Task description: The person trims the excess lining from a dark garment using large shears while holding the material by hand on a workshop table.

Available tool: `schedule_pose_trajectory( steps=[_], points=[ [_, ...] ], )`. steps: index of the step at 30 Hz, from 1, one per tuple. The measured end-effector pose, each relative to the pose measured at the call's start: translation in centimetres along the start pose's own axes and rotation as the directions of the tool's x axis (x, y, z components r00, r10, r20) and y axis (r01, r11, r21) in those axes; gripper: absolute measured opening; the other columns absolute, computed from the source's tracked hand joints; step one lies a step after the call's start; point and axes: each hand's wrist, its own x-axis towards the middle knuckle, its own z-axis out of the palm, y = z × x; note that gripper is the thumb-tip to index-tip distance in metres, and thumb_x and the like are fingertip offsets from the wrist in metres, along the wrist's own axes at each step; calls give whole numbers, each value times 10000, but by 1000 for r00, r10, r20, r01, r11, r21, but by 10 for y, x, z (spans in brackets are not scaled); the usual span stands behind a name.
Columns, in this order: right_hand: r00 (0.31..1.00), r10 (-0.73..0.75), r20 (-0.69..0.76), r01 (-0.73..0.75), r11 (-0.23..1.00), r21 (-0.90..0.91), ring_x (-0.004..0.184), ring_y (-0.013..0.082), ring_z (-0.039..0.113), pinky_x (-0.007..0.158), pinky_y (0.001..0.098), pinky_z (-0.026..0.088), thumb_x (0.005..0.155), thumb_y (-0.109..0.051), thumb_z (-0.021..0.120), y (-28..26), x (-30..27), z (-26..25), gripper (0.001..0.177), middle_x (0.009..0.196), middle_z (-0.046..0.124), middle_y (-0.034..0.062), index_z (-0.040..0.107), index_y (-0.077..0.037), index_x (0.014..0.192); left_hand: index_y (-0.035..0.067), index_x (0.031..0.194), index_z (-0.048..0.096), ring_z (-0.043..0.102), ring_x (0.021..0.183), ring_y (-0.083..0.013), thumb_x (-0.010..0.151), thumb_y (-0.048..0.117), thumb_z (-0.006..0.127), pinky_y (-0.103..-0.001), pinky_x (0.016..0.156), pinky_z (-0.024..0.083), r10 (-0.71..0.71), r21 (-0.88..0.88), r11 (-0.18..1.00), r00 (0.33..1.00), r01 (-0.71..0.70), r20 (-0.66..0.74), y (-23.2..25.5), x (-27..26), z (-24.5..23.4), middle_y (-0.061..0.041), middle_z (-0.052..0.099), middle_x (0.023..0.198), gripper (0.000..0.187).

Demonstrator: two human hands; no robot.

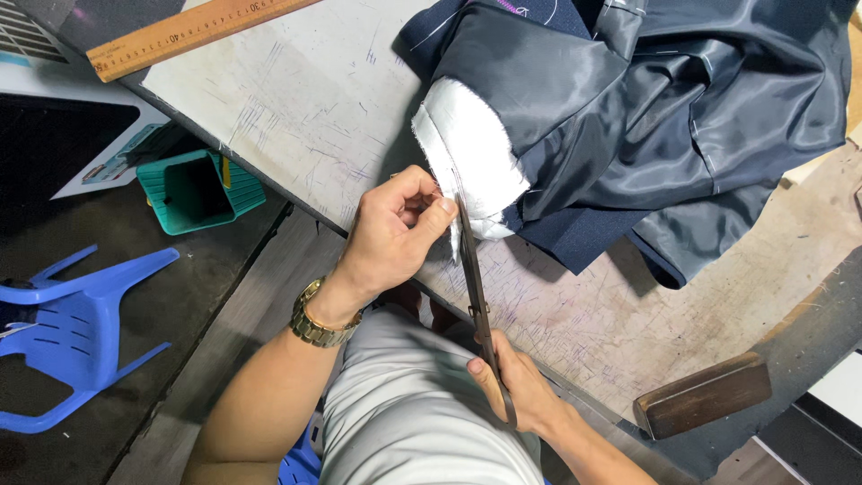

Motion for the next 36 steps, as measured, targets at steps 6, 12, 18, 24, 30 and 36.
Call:
schedule_pose_trajectory(
  steps=[6, 12, 18, 24, 30, 36],
  points=[
    [1000, 7, -20, -7, 1000, -4, 607, 262, 425, 634, 421, 408, 1105, -547, 470, -6, 4, -3, 392, 716, 399, -4, 431, -163, 1034, 35, 982, 691, 710, 848, -139, 968, 234, 791, -259, 681, 638, 60, 12, 998, 995, -61, 76, 15, -2, 0, -71, 711, 931, 223],
    [998, 53, -18, -54, 998, -18, 603, 313, 516, 657, 423, 449, 1090, -543, 485, -12, 7, -8, 378, 695, 505, -2, 462, -167, 1052, 130, 716, 319, 284, 631, -72, 1019, 306, 757, -301, 530, 260, 102, 167, 981, 995, -97, -22, 11, -6, 6, 59, 285, 679, 561],
    [997, 44, -55, -44, 999, 8, 552, 277, 505, 610, 404, 442, 1085, -513, 521, -12, 7, -6, 344, 649, 543, -29, 483, -180, 1009, 114, 706, 327, 297, 659, -111, 1039, 258, 723, -330, 567, 286, 186, 182, 968, 982, -175, -42, 11, -5, 9, 37, 298, 670, 537],
    [994, 32, -104, -31, 999, 16, 573, 220, 451, 603, 384, 427, 1082, -489, 578, -7, 4, -8, 349, 650, 474, -35, 524, -185, 921, 99, 703, 400, 371, 602, -167, 1037, 220, 723, -371, 586, 348, 211, 279, 943, 973, -179, -90, 9, -6, 15, -7, 425, 586, 480],
    [997, 69, 45, -66, 996, -61, 608, 231, 499, 633, 385, 447, 1076, -575, 474, 2, -14, -26, 399, 720, 452, 4, 543, -194, 1171, 101, 774, 545, 527, 657, -82, 1027, 42, 735, -198, 534, 482, 50, -103, 993, 998, -52, -25, -9, 1, 13, 7, 522, 719, 322],
    [992, 119, -31, -122, 989, -85, 663, 204, 611, 683, 373, 525, 1014, -579, 530, 42, -41, -22, 462, 779, 617, -18, 589, -233, 1314, -48, 929, 713, 655, 684, -203, 1009, -36, 650, -248, 575, 525, 314, 139, 921, 904, -364, 290, -38, 3, 9, -139, 745, 849, 103]
  ],
)
